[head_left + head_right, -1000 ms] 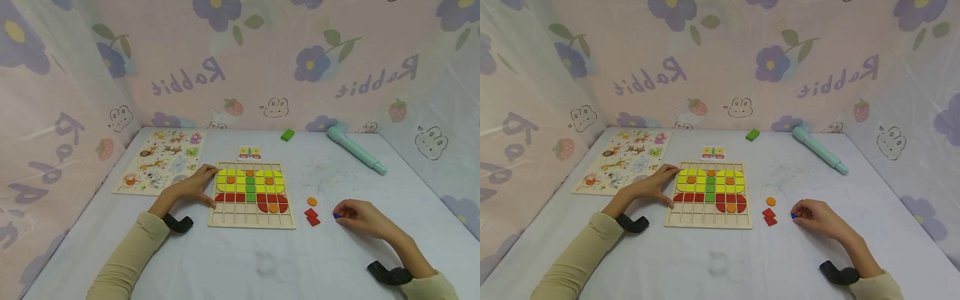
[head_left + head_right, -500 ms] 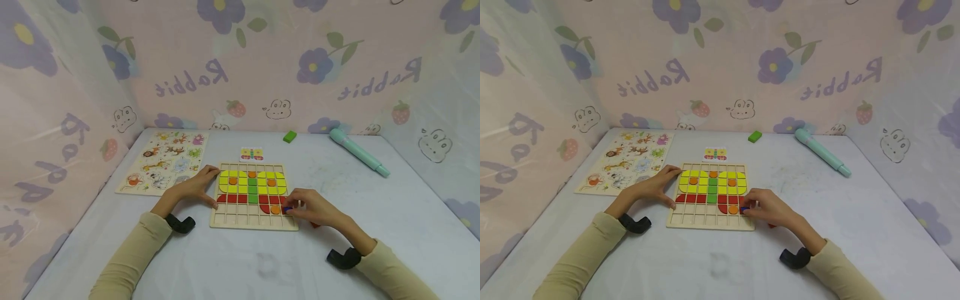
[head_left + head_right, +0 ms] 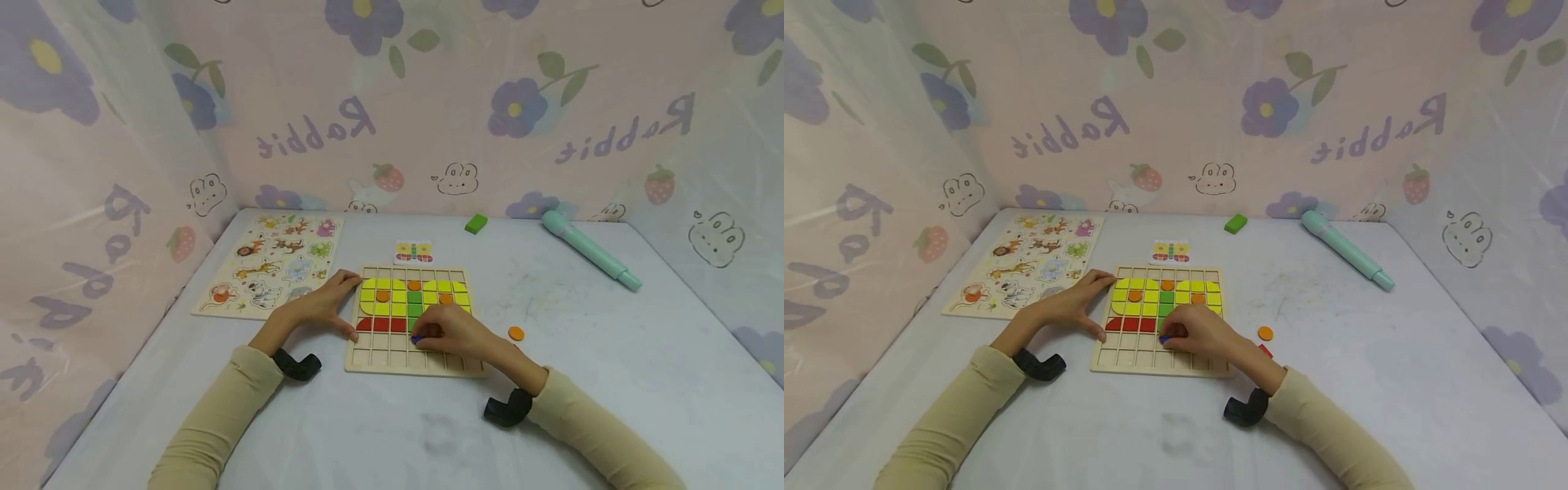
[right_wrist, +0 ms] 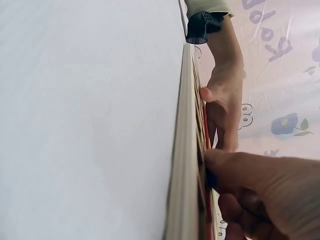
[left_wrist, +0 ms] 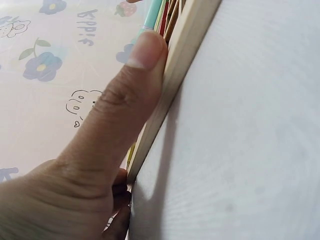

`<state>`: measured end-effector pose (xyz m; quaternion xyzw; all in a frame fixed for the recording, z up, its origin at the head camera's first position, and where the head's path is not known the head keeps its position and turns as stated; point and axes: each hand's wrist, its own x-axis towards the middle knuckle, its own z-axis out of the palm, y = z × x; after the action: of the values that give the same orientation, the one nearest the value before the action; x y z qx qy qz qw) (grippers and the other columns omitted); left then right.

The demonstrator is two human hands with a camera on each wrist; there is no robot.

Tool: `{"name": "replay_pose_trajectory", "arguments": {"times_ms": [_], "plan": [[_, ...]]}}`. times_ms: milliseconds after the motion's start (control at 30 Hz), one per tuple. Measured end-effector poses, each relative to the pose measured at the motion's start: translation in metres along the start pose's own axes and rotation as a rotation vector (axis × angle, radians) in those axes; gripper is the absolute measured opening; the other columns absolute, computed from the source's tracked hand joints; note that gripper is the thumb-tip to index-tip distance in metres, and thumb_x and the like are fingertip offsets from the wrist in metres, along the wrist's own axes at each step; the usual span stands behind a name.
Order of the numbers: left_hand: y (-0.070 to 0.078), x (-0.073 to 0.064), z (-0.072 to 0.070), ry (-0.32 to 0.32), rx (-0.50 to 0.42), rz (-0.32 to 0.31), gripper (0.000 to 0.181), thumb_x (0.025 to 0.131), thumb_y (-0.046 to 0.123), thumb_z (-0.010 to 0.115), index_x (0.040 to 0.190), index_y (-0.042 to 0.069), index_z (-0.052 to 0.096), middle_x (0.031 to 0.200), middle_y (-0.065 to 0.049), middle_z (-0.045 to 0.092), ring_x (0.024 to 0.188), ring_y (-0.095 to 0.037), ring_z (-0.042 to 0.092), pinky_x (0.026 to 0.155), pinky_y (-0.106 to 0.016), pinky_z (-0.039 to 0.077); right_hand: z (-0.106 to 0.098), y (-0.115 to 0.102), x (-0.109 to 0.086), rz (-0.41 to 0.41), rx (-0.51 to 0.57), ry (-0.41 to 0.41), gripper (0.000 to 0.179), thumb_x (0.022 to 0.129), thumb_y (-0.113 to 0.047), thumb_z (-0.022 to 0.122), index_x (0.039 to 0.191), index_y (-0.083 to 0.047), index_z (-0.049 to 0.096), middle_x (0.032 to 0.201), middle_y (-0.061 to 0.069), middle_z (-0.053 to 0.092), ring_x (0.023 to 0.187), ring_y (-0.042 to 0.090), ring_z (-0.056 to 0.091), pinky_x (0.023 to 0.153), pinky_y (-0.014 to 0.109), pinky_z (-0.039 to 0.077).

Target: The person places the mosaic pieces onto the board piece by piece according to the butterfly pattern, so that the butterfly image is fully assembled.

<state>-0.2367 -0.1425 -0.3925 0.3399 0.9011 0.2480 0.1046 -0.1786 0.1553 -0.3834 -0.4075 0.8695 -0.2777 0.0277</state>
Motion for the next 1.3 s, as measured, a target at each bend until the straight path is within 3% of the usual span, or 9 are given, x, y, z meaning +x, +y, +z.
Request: {"name": "replay_pose_trajectory", "arguments": {"times_ms": [467, 667, 800, 1033, 1300], "plan": [[-0.002, 0.001, 0.001, 0.006, 0.006, 0.008, 0.118, 0.058, 0.056, 0.082, 0.145, 0.001, 0.025, 0.143, -0.013, 0.025, 0.134, -0.026, 0.026, 0.109, -0.043, 0.028, 0.003, 0.0, 0.005, 0.039, -0.023, 0.026, 0.009, 0.08, -0.02, 0.075, 0.086, -0.016, 0.07, 0.078, -0.012, 0.059, 0.067, 0.005, 0.048, 0.058, 0.018, 0.045], [-0.003, 0.002, 0.002, 0.007, 0.004, 0.006, 0.118, 0.057, 0.057, 0.082, 0.145, 0.001, 0.025, 0.143, -0.013, 0.025, 0.134, -0.026, 0.026, 0.109, -0.043, 0.028, -0.007, 0.004, -0.003, 0.004, 0.008, 0.091, 0.012, 0.08, -0.02, 0.075, 0.089, -0.014, 0.069, 0.081, -0.011, 0.06, 0.071, 0.007, 0.048, 0.06, 0.02, 0.044], [-0.003, 0.001, 0.001, 0.005, 0.012, 0.006, 0.118, 0.058, 0.057, 0.081, 0.145, 0.001, 0.024, 0.143, -0.012, 0.025, 0.134, -0.026, 0.027, 0.109, -0.042, 0.028, -0.022, 0.012, -0.019, 0.009, 0.022, 0.151, 0.013, 0.079, -0.018, 0.075, 0.09, -0.014, 0.068, 0.081, -0.011, 0.06, 0.072, 0.007, 0.049, 0.06, 0.021, 0.045], [0.001, 0.0, -0.002, 0.005, 0.017, 0.007, 0.117, 0.059, 0.055, 0.081, 0.145, 0.0, 0.025, 0.142, -0.014, 0.025, 0.134, -0.027, 0.027, 0.109, -0.044, 0.028, -0.048, 0.04, -0.065, 0.041, 0.022, 0.22, 0.019, 0.079, -0.008, 0.074, 0.096, -0.011, 0.067, 0.089, -0.006, 0.062, 0.076, 0.007, 0.052, 0.063, 0.024, 0.048], [0.001, 0.0, -0.001, -0.003, 0.002, 0.01, 0.117, 0.06, 0.053, 0.082, 0.145, -0.001, 0.024, 0.143, -0.014, 0.024, 0.135, -0.027, 0.025, 0.109, -0.043, 0.028, -0.068, 0.061, -0.112, 0.156, 0.069, 0.115, 0.024, 0.083, -0.005, 0.069, 0.105, -0.012, 0.064, 0.099, 0.0, 0.063, 0.084, 0.012, 0.053, 0.072, 0.023, 0.05]]}}
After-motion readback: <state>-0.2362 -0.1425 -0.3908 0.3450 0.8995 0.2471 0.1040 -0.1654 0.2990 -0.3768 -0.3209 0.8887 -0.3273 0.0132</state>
